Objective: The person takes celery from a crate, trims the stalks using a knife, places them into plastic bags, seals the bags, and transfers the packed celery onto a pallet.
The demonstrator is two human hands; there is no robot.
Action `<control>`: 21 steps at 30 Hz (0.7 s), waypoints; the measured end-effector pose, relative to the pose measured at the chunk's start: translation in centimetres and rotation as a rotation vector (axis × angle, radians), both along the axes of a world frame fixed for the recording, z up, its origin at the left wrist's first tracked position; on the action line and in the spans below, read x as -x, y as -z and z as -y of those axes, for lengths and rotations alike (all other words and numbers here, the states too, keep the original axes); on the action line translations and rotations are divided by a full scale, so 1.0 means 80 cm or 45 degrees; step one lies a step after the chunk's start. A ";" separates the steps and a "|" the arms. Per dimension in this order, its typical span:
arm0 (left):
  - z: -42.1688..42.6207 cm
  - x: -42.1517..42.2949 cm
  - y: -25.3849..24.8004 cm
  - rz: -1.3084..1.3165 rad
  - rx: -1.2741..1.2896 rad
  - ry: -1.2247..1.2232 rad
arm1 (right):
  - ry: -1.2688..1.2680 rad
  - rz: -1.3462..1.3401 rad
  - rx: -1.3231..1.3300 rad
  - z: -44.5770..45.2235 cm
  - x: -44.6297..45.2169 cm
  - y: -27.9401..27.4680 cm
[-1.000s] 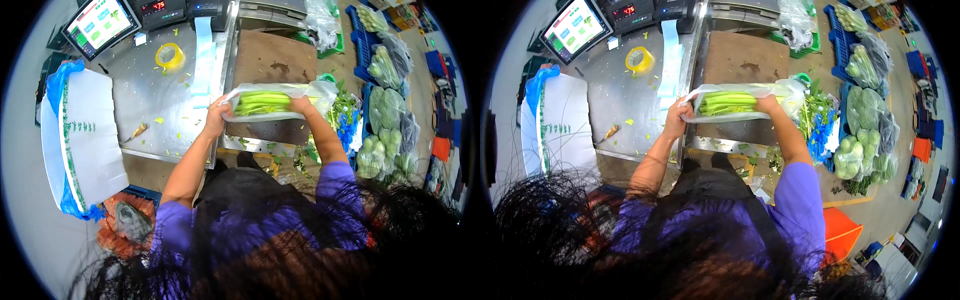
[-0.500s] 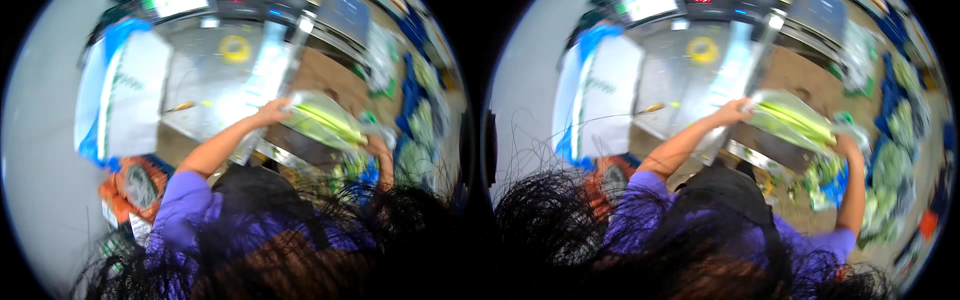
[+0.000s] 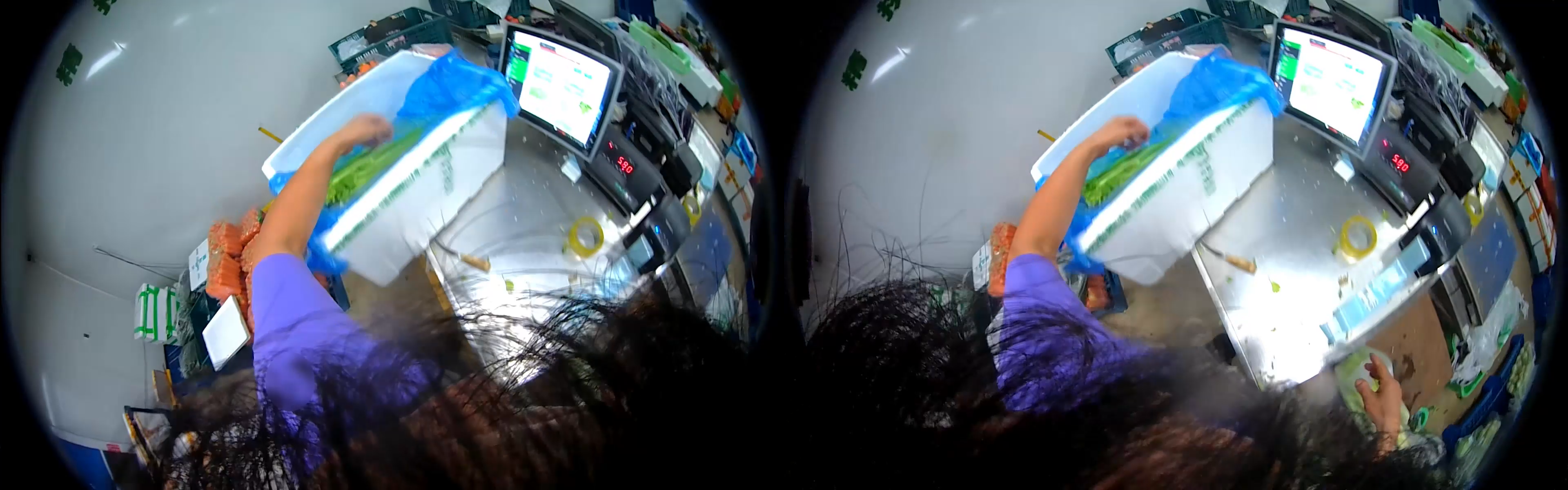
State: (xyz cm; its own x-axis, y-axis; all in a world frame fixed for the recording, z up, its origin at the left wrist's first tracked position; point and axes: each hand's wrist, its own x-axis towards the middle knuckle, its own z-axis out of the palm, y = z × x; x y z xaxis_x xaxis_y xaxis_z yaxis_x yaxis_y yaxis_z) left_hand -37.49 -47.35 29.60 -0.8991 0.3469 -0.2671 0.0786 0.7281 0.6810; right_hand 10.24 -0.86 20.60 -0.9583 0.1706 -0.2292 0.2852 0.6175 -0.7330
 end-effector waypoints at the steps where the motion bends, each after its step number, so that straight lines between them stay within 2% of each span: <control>1: 0.028 0.031 0.027 0.169 0.168 -0.009 | -0.045 -0.008 -0.007 0.023 0.034 -0.009; 3: 0.061 0.081 0.079 0.592 0.426 0.114 | -0.103 0.028 -0.028 0.073 0.110 -0.048; 4: 0.054 0.071 0.085 0.639 0.518 0.152 | -0.140 0.029 -0.033 0.092 0.141 -0.054; 6: 0.076 0.134 0.160 0.597 0.860 0.312 | -0.200 0.043 -0.036 0.130 0.203 -0.071; 9: 0.113 0.193 0.162 -0.328 1.000 0.265 | -0.331 -0.062 0.017 0.172 0.289 -0.064; 11: 0.127 0.239 0.157 -0.377 0.664 -0.132 | -0.424 -0.163 0.004 0.197 0.336 -0.077; 14: 0.081 0.224 0.130 -0.190 0.593 -0.159 | -0.401 -0.198 -0.030 0.261 0.417 -0.122; 15: 0.062 0.218 0.144 -0.130 0.691 0.162 | -0.403 -0.193 -0.047 0.278 0.444 -0.135; 16: 0.041 0.210 0.154 -0.079 0.782 0.486 | -0.467 -0.353 -0.066 0.291 0.468 -0.133; 18: 0.009 0.184 0.164 -0.457 0.707 0.678 | -0.472 -0.702 -0.066 0.324 0.511 -0.106; 19: -0.008 0.191 0.176 -0.484 0.709 0.605 | -0.489 -0.830 -0.258 0.344 0.527 -0.113; 21: -0.041 0.218 0.208 -0.542 0.712 0.468 | -0.554 -0.935 -0.305 0.364 0.558 -0.076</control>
State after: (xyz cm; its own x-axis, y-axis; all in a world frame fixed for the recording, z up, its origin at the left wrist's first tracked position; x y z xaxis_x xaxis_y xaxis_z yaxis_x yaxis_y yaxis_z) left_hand -54.94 -44.06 12.97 -0.8170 0.5572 -0.1481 0.5518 0.8302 0.0796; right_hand -34.41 -29.95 26.64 -0.8407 -0.2787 0.4643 -0.5021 0.7223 -0.4756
